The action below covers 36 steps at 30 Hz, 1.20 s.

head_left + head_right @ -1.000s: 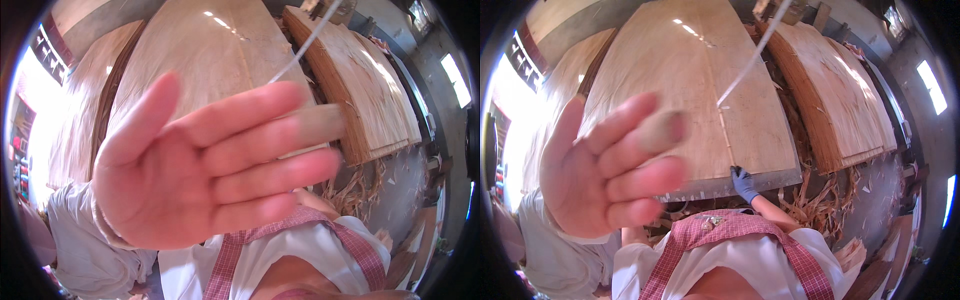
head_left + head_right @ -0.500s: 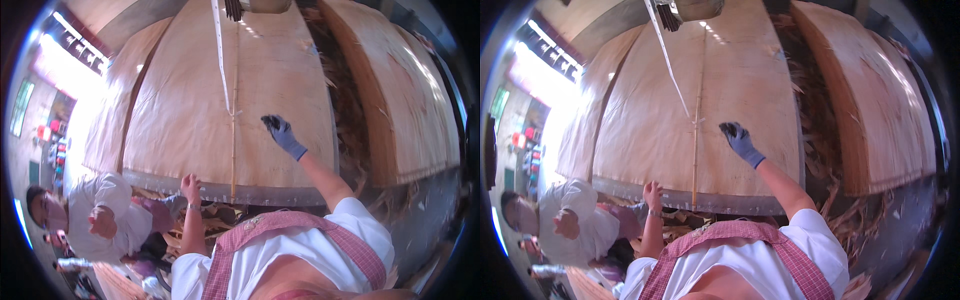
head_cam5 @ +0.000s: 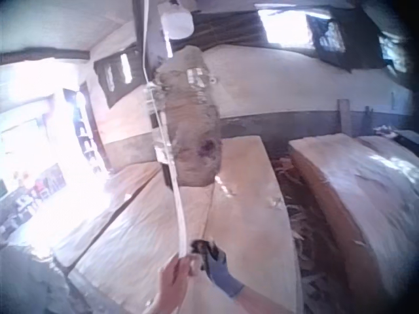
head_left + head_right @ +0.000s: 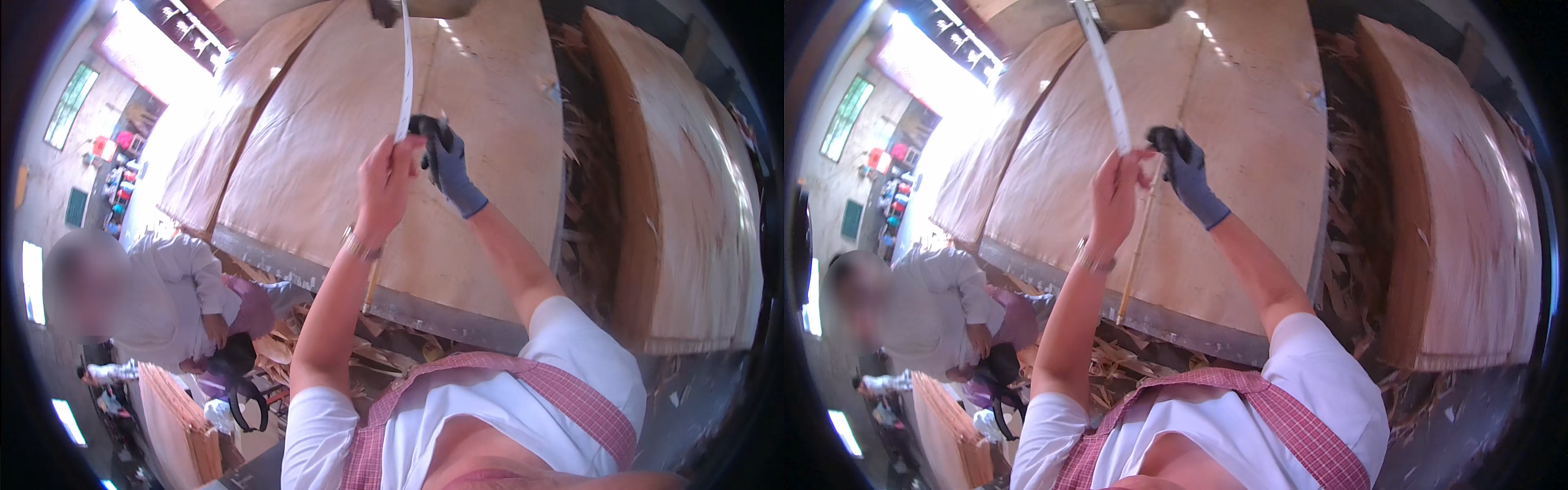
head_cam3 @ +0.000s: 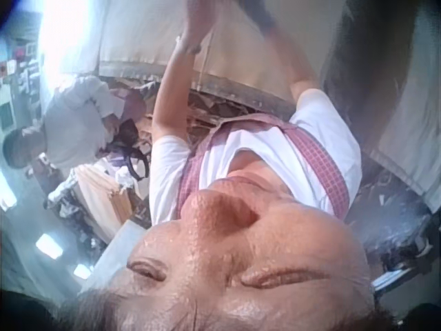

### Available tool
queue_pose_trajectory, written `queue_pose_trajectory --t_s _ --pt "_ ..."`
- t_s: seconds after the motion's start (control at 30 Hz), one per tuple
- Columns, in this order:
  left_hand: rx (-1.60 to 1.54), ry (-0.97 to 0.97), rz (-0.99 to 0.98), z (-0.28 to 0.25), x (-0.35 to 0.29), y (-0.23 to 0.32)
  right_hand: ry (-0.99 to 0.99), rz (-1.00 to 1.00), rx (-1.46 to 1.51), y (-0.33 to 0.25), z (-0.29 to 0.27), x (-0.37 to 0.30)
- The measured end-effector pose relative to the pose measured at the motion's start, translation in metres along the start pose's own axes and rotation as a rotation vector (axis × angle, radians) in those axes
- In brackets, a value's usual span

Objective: The person prepares and repairs large wooden veneer sheets by hand, using a small blade to trim edges and applying adhesive tape to join or reinforce sections on a work table.

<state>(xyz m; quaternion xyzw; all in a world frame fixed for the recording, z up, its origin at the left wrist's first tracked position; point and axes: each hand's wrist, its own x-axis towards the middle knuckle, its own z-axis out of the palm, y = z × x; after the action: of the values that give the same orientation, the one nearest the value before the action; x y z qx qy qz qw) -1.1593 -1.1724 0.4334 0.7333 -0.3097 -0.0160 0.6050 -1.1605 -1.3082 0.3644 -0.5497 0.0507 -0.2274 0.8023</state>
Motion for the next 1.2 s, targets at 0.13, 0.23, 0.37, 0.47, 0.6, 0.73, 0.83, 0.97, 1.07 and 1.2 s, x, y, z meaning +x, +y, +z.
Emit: queue_pose_trajectory --t_s 0.13,0.23,0.37,0.47,0.6,0.73,0.83,0.97,1.07,1.2 --pt "-0.322 -0.121 -0.042 -0.001 -0.082 0.064 -0.391 -0.017 0.057 -0.097 0.014 -0.040" --pt "-0.688 -0.284 -0.095 -0.003 -0.129 0.102 -0.726 -0.034 0.302 -0.169 0.036 -0.095" --pt "-0.901 -0.499 -0.176 0.006 -0.176 0.122 -0.909 -0.004 0.223 -0.201 0.021 -0.155" --pt "-0.875 -0.593 -0.245 0.005 -0.204 0.123 -0.930 -0.029 0.254 -0.213 0.015 -0.197" --pt "-0.150 -0.115 -0.206 0.003 -0.225 0.129 -0.708 0.010 0.097 -0.221 -0.008 -0.233" --pt "-0.328 -0.121 0.090 0.020 -0.191 0.176 -0.584 0.052 0.031 -0.211 -0.029 -0.242" --pt "-0.262 -0.144 0.093 0.058 -0.176 0.220 -0.649 0.061 -0.042 -0.216 -0.047 -0.238" --pt "-0.313 0.020 0.002 0.102 -0.167 0.227 -0.370 -0.606 -0.332 -0.199 -0.061 -0.239" --pt "-0.366 0.198 0.051 0.119 -0.176 0.235 -0.267 -0.914 -0.519 -0.208 -0.063 -0.245" --pt "-0.483 0.252 -0.022 0.122 -0.193 0.240 -0.526 -0.272 -0.036 -0.205 -0.073 -0.256"
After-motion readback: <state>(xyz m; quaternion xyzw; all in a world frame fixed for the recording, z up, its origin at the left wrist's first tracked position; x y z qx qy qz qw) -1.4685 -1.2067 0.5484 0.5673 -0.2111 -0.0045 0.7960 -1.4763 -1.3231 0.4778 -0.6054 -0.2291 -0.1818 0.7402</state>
